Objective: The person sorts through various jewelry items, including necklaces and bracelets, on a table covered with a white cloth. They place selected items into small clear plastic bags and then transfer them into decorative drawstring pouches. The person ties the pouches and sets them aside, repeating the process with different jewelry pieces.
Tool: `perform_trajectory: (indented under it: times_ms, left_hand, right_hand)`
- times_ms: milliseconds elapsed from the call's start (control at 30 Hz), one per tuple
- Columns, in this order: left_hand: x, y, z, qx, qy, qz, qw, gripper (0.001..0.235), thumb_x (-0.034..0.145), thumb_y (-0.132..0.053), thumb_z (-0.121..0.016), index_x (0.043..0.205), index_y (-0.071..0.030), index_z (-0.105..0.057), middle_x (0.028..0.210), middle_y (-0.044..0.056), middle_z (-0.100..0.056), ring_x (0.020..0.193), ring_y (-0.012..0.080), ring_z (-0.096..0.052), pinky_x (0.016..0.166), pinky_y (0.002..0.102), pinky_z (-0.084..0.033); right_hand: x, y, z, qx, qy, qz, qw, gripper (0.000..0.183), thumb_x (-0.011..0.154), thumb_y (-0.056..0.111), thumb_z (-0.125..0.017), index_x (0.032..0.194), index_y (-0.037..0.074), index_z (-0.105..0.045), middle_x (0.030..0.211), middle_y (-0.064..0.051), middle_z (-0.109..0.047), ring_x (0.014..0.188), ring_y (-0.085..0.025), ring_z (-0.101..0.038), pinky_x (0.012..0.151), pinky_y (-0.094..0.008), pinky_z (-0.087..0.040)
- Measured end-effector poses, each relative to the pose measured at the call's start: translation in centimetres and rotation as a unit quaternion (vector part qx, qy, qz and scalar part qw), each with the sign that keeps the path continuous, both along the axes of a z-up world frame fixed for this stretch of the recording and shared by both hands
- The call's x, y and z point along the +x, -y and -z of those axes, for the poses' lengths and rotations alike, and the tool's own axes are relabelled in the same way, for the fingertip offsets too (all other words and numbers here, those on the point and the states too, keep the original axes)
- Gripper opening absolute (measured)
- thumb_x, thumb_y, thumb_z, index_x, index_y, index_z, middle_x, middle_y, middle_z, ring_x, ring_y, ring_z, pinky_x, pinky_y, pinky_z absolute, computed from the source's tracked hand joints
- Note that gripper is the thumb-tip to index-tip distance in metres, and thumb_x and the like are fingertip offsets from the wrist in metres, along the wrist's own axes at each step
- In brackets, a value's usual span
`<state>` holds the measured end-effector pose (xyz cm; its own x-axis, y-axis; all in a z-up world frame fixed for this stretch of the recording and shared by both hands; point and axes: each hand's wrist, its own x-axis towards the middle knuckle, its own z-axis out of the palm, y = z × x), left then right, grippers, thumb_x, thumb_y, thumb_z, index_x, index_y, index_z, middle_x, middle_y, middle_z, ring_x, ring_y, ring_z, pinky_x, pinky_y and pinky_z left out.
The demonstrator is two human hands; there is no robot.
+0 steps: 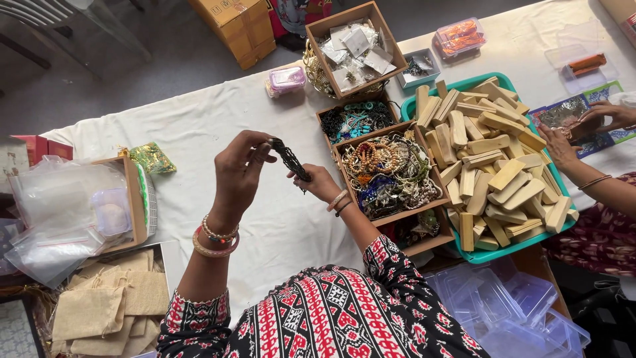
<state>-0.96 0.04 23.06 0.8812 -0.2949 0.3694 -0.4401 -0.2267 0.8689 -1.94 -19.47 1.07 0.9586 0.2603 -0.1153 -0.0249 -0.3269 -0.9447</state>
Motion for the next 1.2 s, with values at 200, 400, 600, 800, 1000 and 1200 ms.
perform_trajectory:
  times_ms: [200, 400, 600, 800, 1000, 1200]
  left_hand:
    - [-0.4, -4.4, -2.1, -0.234, -0.039, 0.042, 0.97, 0.013, 0.113, -0.015, -0.054, 0.116, -0.002, -0.054, 0.117, 0.018, -0.072, 0.108, 0.0233, -0.074, 0.088, 0.037, -0.067]
    - [-0.5, -10.0, 0.0, -0.338, -0.066, -0.041, 0.938, 0.013, 0.112, -0.02, -0.053, 0.116, -0.007, -0.052, 0.112, 0.019, -0.073, 0.104, 0.0278, -0.076, 0.082, 0.039, -0.067]
    - [-0.7, -15.8, 7.6, -0.322, -0.054, -0.174, 0.929, 0.008, 0.116, -0.014, -0.056, 0.116, -0.007, -0.053, 0.112, 0.014, -0.071, 0.106, 0.0237, -0.074, 0.084, 0.036, -0.066]
    - [-1.5, -14.6, 13.0, -0.119, -0.137, -0.154, 0.971, 0.01, 0.106, -0.008, -0.061, 0.097, -0.003, -0.061, 0.109, 0.01, -0.075, 0.088, 0.009, -0.068, 0.079, 0.027, -0.063]
    - [-1.6, -9.7, 16.8, 0.013, -0.196, -0.127, 0.972, 0.016, 0.091, -0.006, -0.07, 0.082, -0.001, -0.057, 0.098, 0.009, -0.079, 0.078, 0.0091, -0.071, 0.07, 0.025, -0.058]
    - [-0.6, -5.5, 21.7, -0.008, -0.195, -0.008, 0.981, 0.024, 0.092, -0.004, -0.073, 0.079, -0.001, -0.053, 0.078, 0.014, -0.066, 0.096, 0.0083, -0.078, 0.073, 0.026, -0.06]
  right_hand:
    - [-1.0, -0.8, 4.1, -0.103, -0.02, 0.039, 0.994, 0.02, 0.091, 0.007, -0.073, 0.109, 0.013, -0.078, 0.084, -0.002, -0.074, 0.07, -0.011, -0.063, 0.066, -0.032, -0.052]
    - [-2.2, 0.4, 5.4, 0.059, -0.096, 0.065, 0.991, 0.019, 0.096, 0.008, -0.07, 0.115, 0.009, -0.066, 0.088, 0.003, -0.065, 0.078, -0.005, -0.055, 0.069, -0.024, -0.047]
    - [-4.1, 2.7, 6.0, 0.226, -0.13, 0.063, 0.963, 0.029, 0.096, 0.0, -0.062, 0.124, 0.009, -0.059, 0.094, 0.007, -0.059, 0.083, -0.003, -0.053, 0.074, -0.02, -0.046]
    - [-3.4, 3.0, -1.0, -0.071, -0.038, 0.119, 0.99, 0.011, 0.106, 0.008, -0.057, 0.112, 0.005, -0.066, 0.085, -0.004, -0.073, 0.065, -0.01, -0.058, 0.062, -0.028, -0.051]
    - [-1.7, 0.5, -5.2, -0.033, 0.258, 0.024, 0.965, 0.02, 0.1, 0.006, -0.062, 0.119, 0.006, -0.064, 0.094, -0.007, -0.069, 0.085, -0.015, -0.07, 0.075, -0.031, -0.057]
    - [0.2, -2.9, -5.7, -0.042, 0.093, -0.051, 0.993, 0.024, 0.102, 0.01, -0.062, 0.125, 0.01, -0.056, 0.092, -0.006, -0.072, 0.088, -0.015, -0.073, 0.076, -0.032, -0.057]
